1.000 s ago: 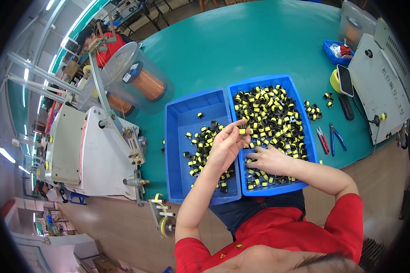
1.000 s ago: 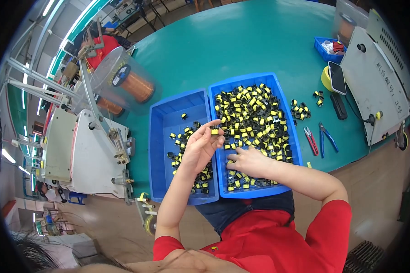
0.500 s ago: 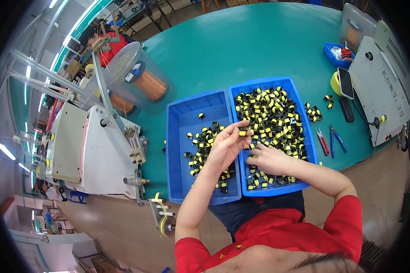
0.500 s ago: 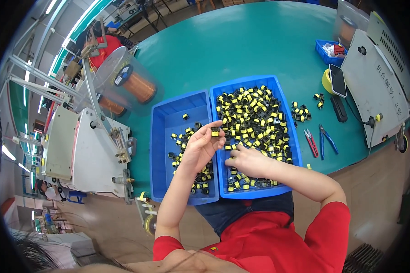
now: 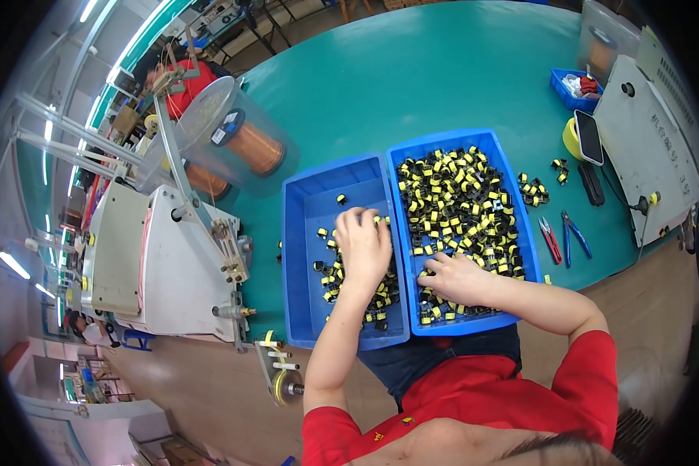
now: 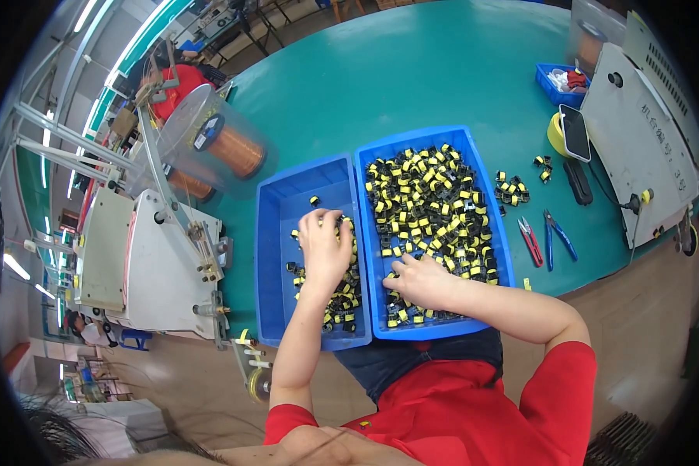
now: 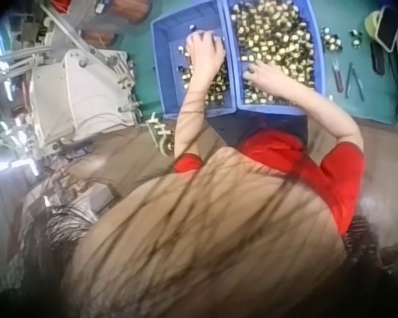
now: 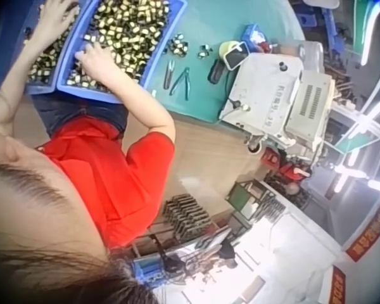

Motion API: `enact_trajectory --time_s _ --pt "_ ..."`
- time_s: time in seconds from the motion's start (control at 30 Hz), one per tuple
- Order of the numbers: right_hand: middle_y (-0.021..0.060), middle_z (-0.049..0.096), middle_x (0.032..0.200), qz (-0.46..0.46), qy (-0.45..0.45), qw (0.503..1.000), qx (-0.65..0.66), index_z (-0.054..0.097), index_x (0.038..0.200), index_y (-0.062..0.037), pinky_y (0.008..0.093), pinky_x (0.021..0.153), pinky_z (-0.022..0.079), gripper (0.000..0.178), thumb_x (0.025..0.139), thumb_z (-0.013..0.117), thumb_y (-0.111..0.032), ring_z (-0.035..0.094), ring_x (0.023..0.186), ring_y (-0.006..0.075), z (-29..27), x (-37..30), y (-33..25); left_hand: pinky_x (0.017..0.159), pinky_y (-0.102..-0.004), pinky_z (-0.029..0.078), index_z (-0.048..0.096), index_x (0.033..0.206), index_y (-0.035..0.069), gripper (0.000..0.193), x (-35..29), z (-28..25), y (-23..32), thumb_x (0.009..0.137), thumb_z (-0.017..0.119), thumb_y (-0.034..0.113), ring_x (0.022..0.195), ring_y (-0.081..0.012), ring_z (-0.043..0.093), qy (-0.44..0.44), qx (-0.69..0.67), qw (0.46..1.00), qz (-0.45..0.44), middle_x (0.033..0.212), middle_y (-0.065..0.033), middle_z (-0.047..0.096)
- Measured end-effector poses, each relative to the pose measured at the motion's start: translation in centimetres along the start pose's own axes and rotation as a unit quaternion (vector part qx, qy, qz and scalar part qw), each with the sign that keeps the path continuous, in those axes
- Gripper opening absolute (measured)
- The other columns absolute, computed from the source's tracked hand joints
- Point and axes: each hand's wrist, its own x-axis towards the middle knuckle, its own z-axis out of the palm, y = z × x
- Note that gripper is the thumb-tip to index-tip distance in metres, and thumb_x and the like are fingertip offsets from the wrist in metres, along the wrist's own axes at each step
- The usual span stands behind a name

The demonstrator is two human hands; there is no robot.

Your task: The person assembles small electronic components by hand and with pliers at a factory workbench.

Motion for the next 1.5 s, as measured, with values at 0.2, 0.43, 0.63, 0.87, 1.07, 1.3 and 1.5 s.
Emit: enact_trajectory --time_s 0.2,0.43,0.63,0.87,1.07,1.3,1.5 --pt "0.0124 0.053 0.091 -0.003 -0.023 1.000 0.001 0.061 0.103 -0.0135 0.0408 0.064 0.051 0.030 0.073 0.057 -0.012 0.054 0.092 0.0276 -0.8 0.4 -0.2 0.088 -0.0410 0.034 0.061 0.087 0.006 0.013 -0.8 0.5 2.8 0.074 0.064 0.008 0.106 -0.0292 0.045 -0.042 -0.109 0.986 0.119 0.101 -0.0086 0.053" --pt "0.0141 0.052 0.094 0.003 0.055 0.994 0.093 0.055 0.104 -0.0125 0.0411 0.072 0.050 0.037 0.068 0.062 -0.008 0.054 0.090 0.0325 -1.5 0.5 0.9 0.087 -0.0379 0.036 0.062 0.083 0.005 0.007 0.0 0.0 2.4 0.077 0.063 0.006 0.098 -0.0259 0.050 0.002 -0.155 0.985 0.074 0.092 -0.0058 0.058" --pt "0.0140 0.052 0.091 0.027 0.056 0.979 0.193 0.054 0.099 -0.0108 0.0406 0.074 0.048 0.032 0.067 0.060 -0.007 0.053 0.091 0.0330 -1.7 0.7 1.7 0.080 -0.0330 0.042 0.062 0.086 0.004 0.010 0.1 -0.6 2.1 0.077 0.064 0.008 0.092 -0.0233 0.054 -0.032 -0.214 0.975 0.047 0.091 -0.0072 0.060" --pt "0.0060 0.048 0.104 0.169 0.149 0.763 0.606 0.046 0.105 -0.0022 0.0254 0.076 0.049 0.034 0.073 0.055 0.006 0.053 0.092 0.0126 -4.7 1.1 2.1 0.066 -0.0245 0.048 0.058 0.101 0.000 0.029 -0.2 -1.5 3.2 0.076 0.070 0.008 0.078 -0.0117 0.058 -0.187 -0.353 0.916 -0.041 0.093 -0.0078 0.058" --pt "0.0046 0.050 0.102 0.170 0.221 0.770 0.574 0.046 0.107 -0.0046 0.0244 0.072 0.049 0.037 0.073 0.059 0.003 0.053 0.088 0.0113 -5.4 1.1 1.3 0.075 -0.0244 0.049 0.051 0.109 -0.003 0.036 -0.5 -1.1 3.3 0.078 0.068 0.002 0.089 -0.0116 0.057 -0.209 -0.504 0.833 -0.086 0.100 -0.0087 0.055" --pt "0.0039 0.053 0.094 0.188 0.275 0.751 0.570 0.045 0.110 -0.0061 0.0221 0.066 0.046 0.033 0.080 0.060 -0.003 0.054 0.081 0.0082 -5.6 1.0 1.4 0.084 -0.0281 0.047 0.051 0.111 -0.005 0.030 0.1 -1.9 3.3 0.082 0.060 0.000 0.099 -0.0164 0.057 -0.178 -0.645 0.724 -0.168 0.108 -0.0112 0.056" --pt "0.0023 0.058 0.084 0.187 0.247 0.713 0.629 0.046 0.112 -0.0040 0.0208 0.063 0.044 0.031 0.085 0.060 -0.009 0.054 0.073 0.0066 -5.7 1.0 0.9 0.088 -0.0301 0.044 0.045 0.124 -0.004 0.038 0.5 -2.0 2.4 0.088 0.053 0.007 0.100 -0.0176 0.054 -0.228 -0.788 0.521 -0.236 0.114 -0.0138 0.055"
